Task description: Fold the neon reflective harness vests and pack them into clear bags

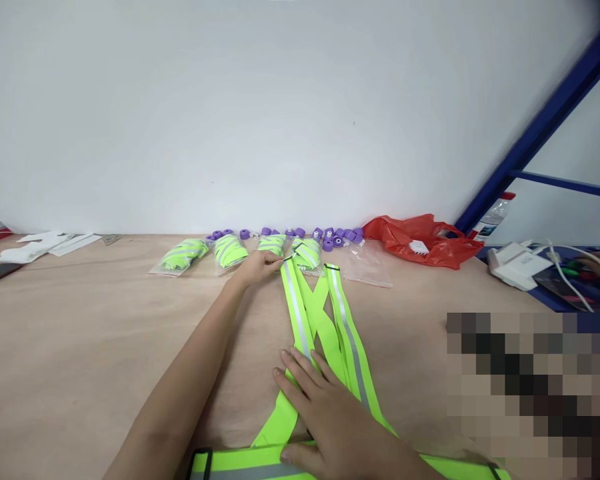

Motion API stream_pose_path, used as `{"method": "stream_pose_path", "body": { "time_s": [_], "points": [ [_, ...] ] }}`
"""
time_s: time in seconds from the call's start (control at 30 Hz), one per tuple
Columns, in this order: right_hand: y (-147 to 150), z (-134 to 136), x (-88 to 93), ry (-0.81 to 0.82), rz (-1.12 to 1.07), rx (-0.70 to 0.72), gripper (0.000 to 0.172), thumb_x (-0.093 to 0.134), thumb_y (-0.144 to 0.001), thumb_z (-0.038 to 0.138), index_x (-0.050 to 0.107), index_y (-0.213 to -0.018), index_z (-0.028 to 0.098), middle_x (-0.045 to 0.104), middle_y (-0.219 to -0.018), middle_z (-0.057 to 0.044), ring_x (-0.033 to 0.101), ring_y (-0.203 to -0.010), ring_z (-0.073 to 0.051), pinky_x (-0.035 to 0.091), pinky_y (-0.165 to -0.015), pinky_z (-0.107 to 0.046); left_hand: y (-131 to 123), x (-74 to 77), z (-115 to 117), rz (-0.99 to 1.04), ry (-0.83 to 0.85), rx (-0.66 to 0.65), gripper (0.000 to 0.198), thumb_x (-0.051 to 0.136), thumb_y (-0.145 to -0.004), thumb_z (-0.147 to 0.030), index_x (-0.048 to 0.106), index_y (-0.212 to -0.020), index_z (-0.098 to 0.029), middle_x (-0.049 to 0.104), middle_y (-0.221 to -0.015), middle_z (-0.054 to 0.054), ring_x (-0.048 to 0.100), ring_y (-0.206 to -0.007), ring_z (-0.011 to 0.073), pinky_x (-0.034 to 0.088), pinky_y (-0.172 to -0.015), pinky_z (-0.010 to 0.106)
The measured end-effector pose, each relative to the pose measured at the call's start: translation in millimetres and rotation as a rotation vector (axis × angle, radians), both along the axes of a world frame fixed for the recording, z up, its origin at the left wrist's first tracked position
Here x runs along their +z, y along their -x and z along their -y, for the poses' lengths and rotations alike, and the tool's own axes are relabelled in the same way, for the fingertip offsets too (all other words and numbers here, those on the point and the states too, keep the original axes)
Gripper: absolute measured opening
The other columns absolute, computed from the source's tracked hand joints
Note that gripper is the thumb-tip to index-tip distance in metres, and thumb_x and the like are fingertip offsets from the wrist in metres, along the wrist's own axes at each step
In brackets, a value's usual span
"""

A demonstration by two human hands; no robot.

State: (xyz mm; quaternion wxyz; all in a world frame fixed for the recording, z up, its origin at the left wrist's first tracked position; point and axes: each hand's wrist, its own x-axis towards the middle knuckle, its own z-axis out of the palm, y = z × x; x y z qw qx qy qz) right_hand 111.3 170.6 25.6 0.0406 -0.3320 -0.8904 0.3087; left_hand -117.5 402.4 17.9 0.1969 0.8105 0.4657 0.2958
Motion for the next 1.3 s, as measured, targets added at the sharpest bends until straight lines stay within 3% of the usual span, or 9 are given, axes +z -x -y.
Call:
{"method": "stream_pose_path", "body": {
  "time_s": [0.3, 0.5, 0.77, 0.87, 1.03, 1.17, 1.3],
  "points": [
    [-1, 1, 0.0, 0.004, -0.019, -0.009, 0.082, 0.054, -0.091, 0.062, 0.025, -0.157, 0.024, 0.015, -0.166, -0.006, 0.007, -0.153, -0.028, 0.004, -0.125, -0.048, -11, -1.0, 4, -0.095, -0.111, 0.069, 0.02, 0.053, -0.088, -0.033, 0.07, -0.087, -0.022, 0.07, -0.094, 0.006, 0.062, -0.078, 0.0217, 0.046, -0.071, 0.032],
    [-1, 0, -0.1, 0.004, -0.025, -0.004, 0.082, 0.054, -0.091, 0.063, 0.025, -0.157, 0.023, 0.015, -0.166, -0.008, 0.008, -0.153, -0.03, 0.003, -0.125, -0.05, -16, -5.1, 6, -0.171, -0.176, 0.173, 0.012, 0.053, -0.084, -0.023, 0.059, -0.075, -0.022, 0.063, -0.085, 0.006, 0.057, -0.073, 0.0217, 0.041, -0.066, 0.032],
    [-1, 1, 0.2, 0.005, -0.026, -0.006, 0.082, 0.052, -0.092, 0.063, 0.025, -0.157, 0.023, 0.015, -0.166, -0.007, 0.006, -0.153, -0.028, 0.001, -0.125, -0.048, -20, -3.3, 4, -0.123, -0.207, 0.278, 0.009, 0.052, -0.082, -0.022, 0.05, -0.073, -0.022, 0.059, -0.084, 0.006, 0.054, -0.072, 0.0216, 0.038, -0.063, 0.032],
    [-1, 1, 0.9, 0.008, -0.029, -0.002, 0.081, 0.05, -0.092, 0.064, 0.026, -0.157, 0.022, 0.015, -0.166, -0.007, 0.006, -0.153, -0.028, 0.001, -0.125, -0.048, -18, 0.2, 4, -0.086, -0.184, 0.234, 0.01, 0.053, -0.078, -0.021, 0.047, -0.07, -0.023, 0.058, -0.079, 0.004, 0.054, -0.071, 0.0209, 0.039, -0.064, 0.032],
    [-3, 1, -1.0, -0.003, -0.039, -0.004, 0.081, 0.051, -0.091, 0.064, 0.027, -0.157, 0.022, 0.014, -0.166, -0.008, 0.008, -0.153, -0.028, 0.001, -0.125, -0.048, -4, 5.7, 5, -0.025, -0.085, 0.046, 0.013, 0.056, -0.069, -0.02, 0.045, -0.065, -0.022, 0.064, -0.086, 0.004, 0.06, -0.083, 0.0215, 0.046, -0.074, 0.033],
    [-4, 0, -3.0, -0.016, -0.043, -0.004, 0.081, 0.053, -0.091, 0.063, 0.027, -0.157, 0.023, 0.015, -0.166, -0.008, 0.008, -0.153, -0.028, 0.001, -0.125, -0.048, 4, 6.5, 7, 0.05, 0.032, -0.025, 0.012, 0.057, -0.07, -0.024, 0.047, -0.064, -0.022, 0.069, -0.085, 0.004, 0.065, -0.096, 0.0245, 0.05, -0.075, 0.032],
    [-4, 0, -3.7, -0.003, -0.057, -0.004, 0.081, 0.052, -0.091, 0.064, 0.029, -0.156, 0.022, 0.014, -0.166, -0.009, 0.007, -0.153, -0.027, 0.001, -0.124, -0.048, 5, 5.8, 7, 0.114, 0.107, -0.051, 0.013, 0.06, -0.072, -0.03, 0.054, -0.066, -0.021, 0.07, -0.084, 0.004, 0.066, -0.089, 0.0226, 0.051, -0.075, 0.032]
  ]
}}
